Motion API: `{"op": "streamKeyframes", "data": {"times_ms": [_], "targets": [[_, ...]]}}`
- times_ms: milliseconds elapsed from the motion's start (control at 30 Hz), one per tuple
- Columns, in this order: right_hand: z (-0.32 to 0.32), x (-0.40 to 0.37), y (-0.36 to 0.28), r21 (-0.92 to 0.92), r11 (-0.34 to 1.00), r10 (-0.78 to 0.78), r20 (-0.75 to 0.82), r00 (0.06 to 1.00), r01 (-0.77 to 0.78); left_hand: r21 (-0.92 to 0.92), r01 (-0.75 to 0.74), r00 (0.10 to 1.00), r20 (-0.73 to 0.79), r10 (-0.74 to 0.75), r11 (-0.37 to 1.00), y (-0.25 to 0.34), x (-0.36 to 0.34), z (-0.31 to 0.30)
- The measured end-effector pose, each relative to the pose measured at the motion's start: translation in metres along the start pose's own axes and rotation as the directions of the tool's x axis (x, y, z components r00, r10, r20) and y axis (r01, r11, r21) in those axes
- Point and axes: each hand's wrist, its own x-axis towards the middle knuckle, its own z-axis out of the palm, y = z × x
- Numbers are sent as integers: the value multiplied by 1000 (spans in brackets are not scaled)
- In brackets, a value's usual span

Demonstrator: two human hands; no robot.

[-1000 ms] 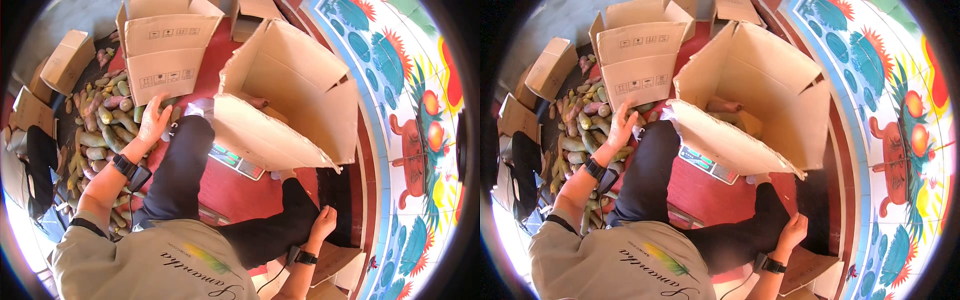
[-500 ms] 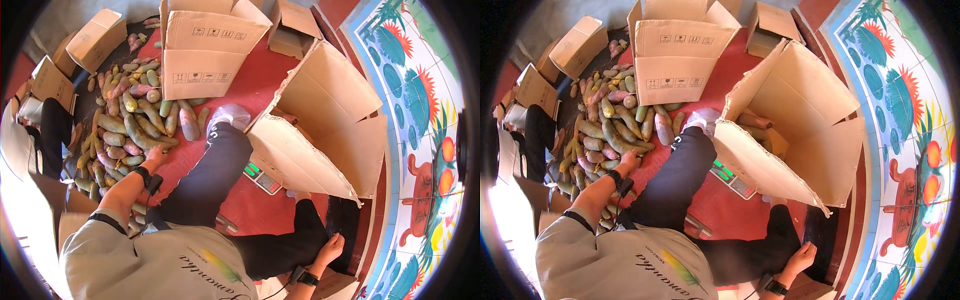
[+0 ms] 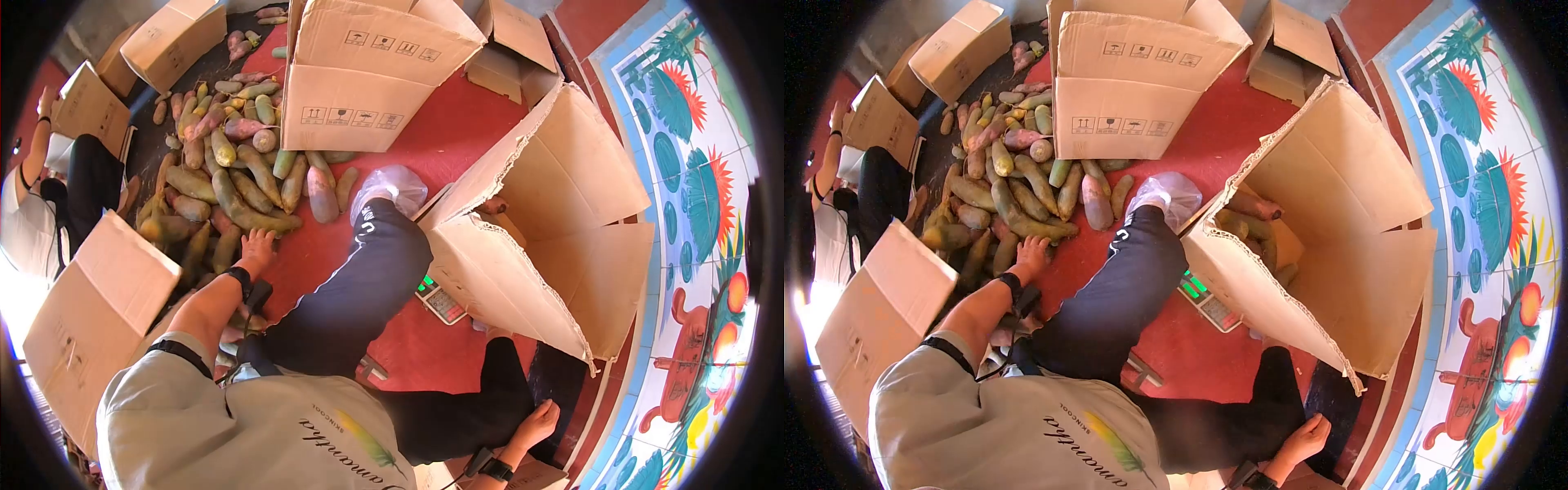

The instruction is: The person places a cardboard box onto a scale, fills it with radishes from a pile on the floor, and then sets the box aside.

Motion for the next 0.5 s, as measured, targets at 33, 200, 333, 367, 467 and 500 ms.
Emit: {"op": "streamKeyframes", "data": {"times_ms": [33, 200, 333, 367, 467, 500], "targets": [[-1, 0, -1, 12, 1000, -9, 2, 1000, 9, 31, 9, 999, 37, -10, 999, 2, -5, -4], [0, -1, 2, 9, 1000, -12, 6, 1000, 12, 93, 46, 989, 133, -58, 995, -4, -15, -13], [0, -2, 6, -6, 1000, -17, 19, 1000, 17, 59, -10, 965, 263, -6, 998, -34, -11, 3], [0, -2, 6, -7, 1000, -16, 22, 1000, 16, -53, -33, 951, 305, 47, 998, -43, -7, 14], [0, -2, 4, -20, 999, -33, 25, 999, 33, 78, -65, 969, 242, 44, 995, -23, -15, 16], [1, -1, 4, -10, 999, -36, 7, 999, 36, 68, -71, 973, 225, 54, 995, -18, -17, 10]]}}
